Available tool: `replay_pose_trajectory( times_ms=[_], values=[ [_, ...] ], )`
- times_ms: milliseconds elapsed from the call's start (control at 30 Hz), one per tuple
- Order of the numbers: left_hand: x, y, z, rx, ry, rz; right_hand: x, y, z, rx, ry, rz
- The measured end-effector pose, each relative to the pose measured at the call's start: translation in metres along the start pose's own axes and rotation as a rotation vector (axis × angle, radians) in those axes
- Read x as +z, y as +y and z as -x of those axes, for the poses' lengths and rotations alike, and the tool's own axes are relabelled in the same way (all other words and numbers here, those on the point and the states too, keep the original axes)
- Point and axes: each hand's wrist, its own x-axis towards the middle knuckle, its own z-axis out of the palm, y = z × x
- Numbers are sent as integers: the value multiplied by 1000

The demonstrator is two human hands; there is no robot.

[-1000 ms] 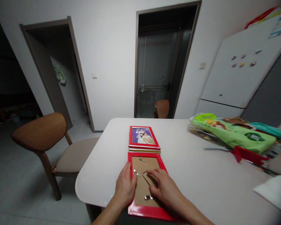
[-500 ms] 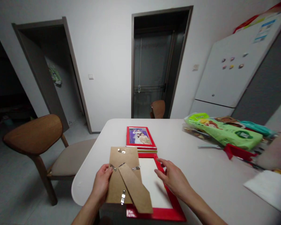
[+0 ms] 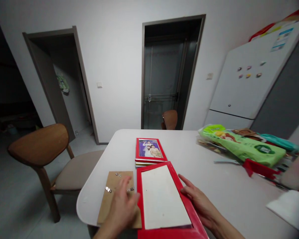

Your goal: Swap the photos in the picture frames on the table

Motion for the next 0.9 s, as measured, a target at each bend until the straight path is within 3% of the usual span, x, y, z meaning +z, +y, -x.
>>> replay_pose_trajectory(
  times_ms=[100, 167, 233, 300, 367, 467, 567, 633, 767, 900],
  values=[
    [49, 41, 22, 342, -307, -89, 9, -5, 9, -28, -17, -81],
    [68, 62, 27, 467, -362, -172, 11, -7, 11, -70, -10, -34],
    [69, 74, 25, 554, -352, -228, 9, -9, 9, -108, 2, 50],
    [55, 78, 19, 588, -275, -213, 3, -9, 5, -129, 48, 178],
    [33, 75, 13, 497, -129, -141, -8, -8, -1, -140, 122, 319],
    [3, 55, 8, 202, 49, -21, -27, -3, -10, -169, 188, 507],
    [-12, 25, 11, -20, 47, 6, -42, 4, -19, -236, 234, 750],
    [-15, 7, 18, -100, -1, -58, -46, 9, -24, -284, 299, 939],
    [-14, -16, 29, -77, -84, -289, -47, 17, -30, -379, 376, 1236],
    [-16, -24, 30, 7, -126, -523, -48, 19, -32, -409, 376, 1372]
  ],
)
